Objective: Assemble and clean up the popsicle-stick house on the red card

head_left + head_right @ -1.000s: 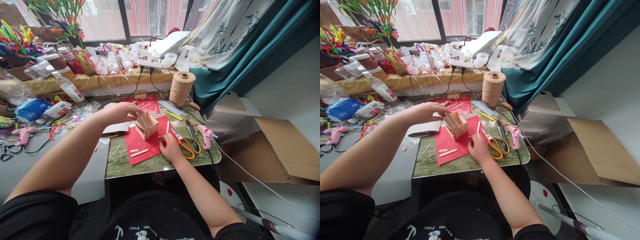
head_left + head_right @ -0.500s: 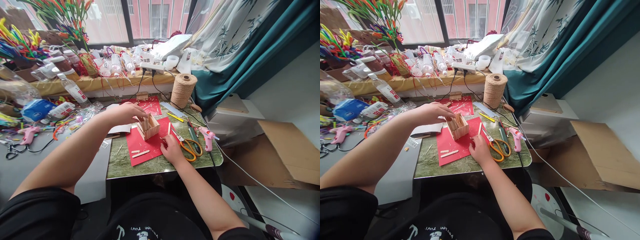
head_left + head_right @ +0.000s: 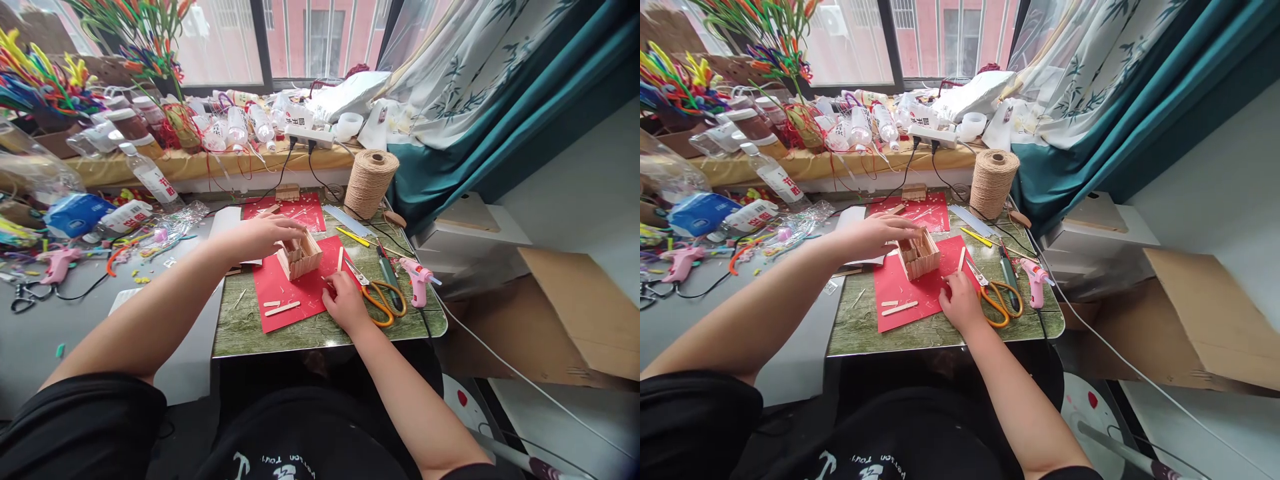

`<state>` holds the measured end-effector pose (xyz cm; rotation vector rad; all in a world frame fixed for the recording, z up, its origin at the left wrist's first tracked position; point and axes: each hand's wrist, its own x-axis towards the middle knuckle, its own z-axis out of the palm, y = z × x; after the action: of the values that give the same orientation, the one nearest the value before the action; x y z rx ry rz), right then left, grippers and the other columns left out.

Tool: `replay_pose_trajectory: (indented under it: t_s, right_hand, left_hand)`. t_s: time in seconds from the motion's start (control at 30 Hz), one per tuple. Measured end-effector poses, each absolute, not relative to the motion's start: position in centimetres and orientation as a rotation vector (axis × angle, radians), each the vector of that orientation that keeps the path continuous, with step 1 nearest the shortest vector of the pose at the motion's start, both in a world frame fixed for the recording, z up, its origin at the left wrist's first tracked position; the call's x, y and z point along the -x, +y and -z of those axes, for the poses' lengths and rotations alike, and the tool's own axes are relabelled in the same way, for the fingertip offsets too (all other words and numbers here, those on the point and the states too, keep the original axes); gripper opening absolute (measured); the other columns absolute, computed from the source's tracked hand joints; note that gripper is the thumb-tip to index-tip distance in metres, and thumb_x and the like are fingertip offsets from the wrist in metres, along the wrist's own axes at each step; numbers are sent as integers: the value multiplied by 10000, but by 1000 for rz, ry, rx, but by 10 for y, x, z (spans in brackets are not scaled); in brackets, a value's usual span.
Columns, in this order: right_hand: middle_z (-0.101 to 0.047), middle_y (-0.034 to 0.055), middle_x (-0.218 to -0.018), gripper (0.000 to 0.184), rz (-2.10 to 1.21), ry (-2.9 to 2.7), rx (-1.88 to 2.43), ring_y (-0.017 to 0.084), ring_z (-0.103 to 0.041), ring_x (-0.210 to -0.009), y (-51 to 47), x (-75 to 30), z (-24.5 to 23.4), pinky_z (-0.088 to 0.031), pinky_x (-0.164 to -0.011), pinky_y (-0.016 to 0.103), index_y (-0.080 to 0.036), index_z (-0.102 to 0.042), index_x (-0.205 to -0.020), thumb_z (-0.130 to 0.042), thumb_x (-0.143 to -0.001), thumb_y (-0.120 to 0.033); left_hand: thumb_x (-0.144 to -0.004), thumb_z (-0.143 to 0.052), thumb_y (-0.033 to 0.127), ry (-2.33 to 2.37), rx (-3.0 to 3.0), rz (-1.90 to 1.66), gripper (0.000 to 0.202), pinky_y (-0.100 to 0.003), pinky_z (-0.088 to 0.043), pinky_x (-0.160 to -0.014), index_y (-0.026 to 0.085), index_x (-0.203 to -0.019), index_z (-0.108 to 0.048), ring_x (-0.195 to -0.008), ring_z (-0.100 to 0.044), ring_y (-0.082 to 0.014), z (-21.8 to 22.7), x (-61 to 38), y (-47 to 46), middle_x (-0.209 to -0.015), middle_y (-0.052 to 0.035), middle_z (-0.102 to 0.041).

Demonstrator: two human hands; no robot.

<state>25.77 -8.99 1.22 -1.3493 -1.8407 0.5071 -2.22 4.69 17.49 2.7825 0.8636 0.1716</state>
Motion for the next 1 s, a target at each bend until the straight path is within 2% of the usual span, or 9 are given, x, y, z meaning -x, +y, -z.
replay_pose_trajectory:
  t_s: [0.1, 0.2, 0.33, 0.43, 0.5, 0.6, 0.73, 0.87, 1.0]
  right_hand:
    - [-676, 126, -1129, 209, -520, -1825, 1339, 292, -692, -1034, -91, -258, -14, -623, -918, 459, -224, -681, -1145, -629, -948, -177]
    - [-677, 113, -1125, 214, -496, -1761, 1266, 280, -693, -1045, -95, -259, -20, -618, -946, 460, -239, -665, -1169, -593, -977, -180]
    - [-683, 118, -1134, 245, -393, -1709, 1165, 289, -695, -1070, -102, -255, -43, -615, -976, 500, -262, -634, -1221, -576, -993, -191]
    - [-695, 132, -1244, 374, -327, -1796, 1128, 328, -682, -1214, -98, -244, -75, -574, -1100, 575, -289, -612, -1331, -618, -968, -198]
    - [-684, 135, -1321, 445, -280, -1871, 1114, 346, -655, -1295, -90, -232, -98, -530, -1175, 609, -300, -595, -1393, -634, -960, -202]
    - [-644, 148, -1415, 500, -211, -1949, 1142, 363, -602, -1393, -73, -213, -122, -488, -1229, 635, -295, -546, -1462, -645, -975, -237]
    - [-573, 198, -1534, 740, -238, -1954, 1282, 405, -531, -1486, -48, -193, -127, -458, -1257, 661, -241, -436, -1573, -775, -923, -339]
    - [-650, 213, -1449, 933, -393, -1895, 1432, 409, -677, -1319, -30, -187, -113, -596, -1083, 623, -241, -367, -1633, -858, -858, -409]
    - [-732, 174, -1350, 904, -487, -1848, 1483, 374, -756, -1182, -22, -191, -106, -647, -961, 556, -268, -441, -1587, -888, -813, -401]
  left_hand:
    - [-924, -623, 174, 1140, -2617, -566, 849, -561, -306, -1350, 342, -1711, -353, -1646, -360, -329, -148, 31, 19, -1775, -97, -382]
    - [-963, -702, 351, 1342, -2170, -1018, 891, -540, -433, -1290, 278, -1714, -227, -1579, -458, -327, -101, 30, -14, -1706, -196, -394]
    - [-777, -920, 539, 1457, -1859, -980, 1295, -649, -337, -1324, 282, -1721, -71, -1655, -314, -433, -49, 13, -33, -1774, -254, -217]
    - [-653, -998, 507, 1456, -1815, -978, 1466, -658, -322, -1320, 292, -1722, -18, -1656, -297, -455, -33, 3, -26, -1758, -260, -245]
    - [-645, -994, 462, 1434, -1804, -967, 1474, -649, -351, -1301, 299, -1719, 2, -1624, -366, -447, -28, 3, -19, -1710, -251, -341]
    - [-713, -931, 421, 1399, -1809, -1026, 1316, -622, -416, -1261, 282, -1698, -71, -1520, -513, -415, -22, 6, -15, -1594, -220, -485]
    - [-756, -891, 397, 1403, -1887, -1160, 1135, -614, -424, -1267, 276, -1650, -203, -1516, -492, -407, -19, 6, -19, -1599, -215, -448]
    - [-715, -877, 267, 1326, -1972, -1211, 1229, -642, -398, -1292, 294, -1678, -114, -1560, -429, -423, -19, 6, -26, -1653, -218, -361]
    - [-699, -871, 219, 1287, -2051, -1233, 1275, -659, -434, -1260, 320, -1696, -81, -1528, -446, -437, -20, 8, -31, -1617, -208, -390]
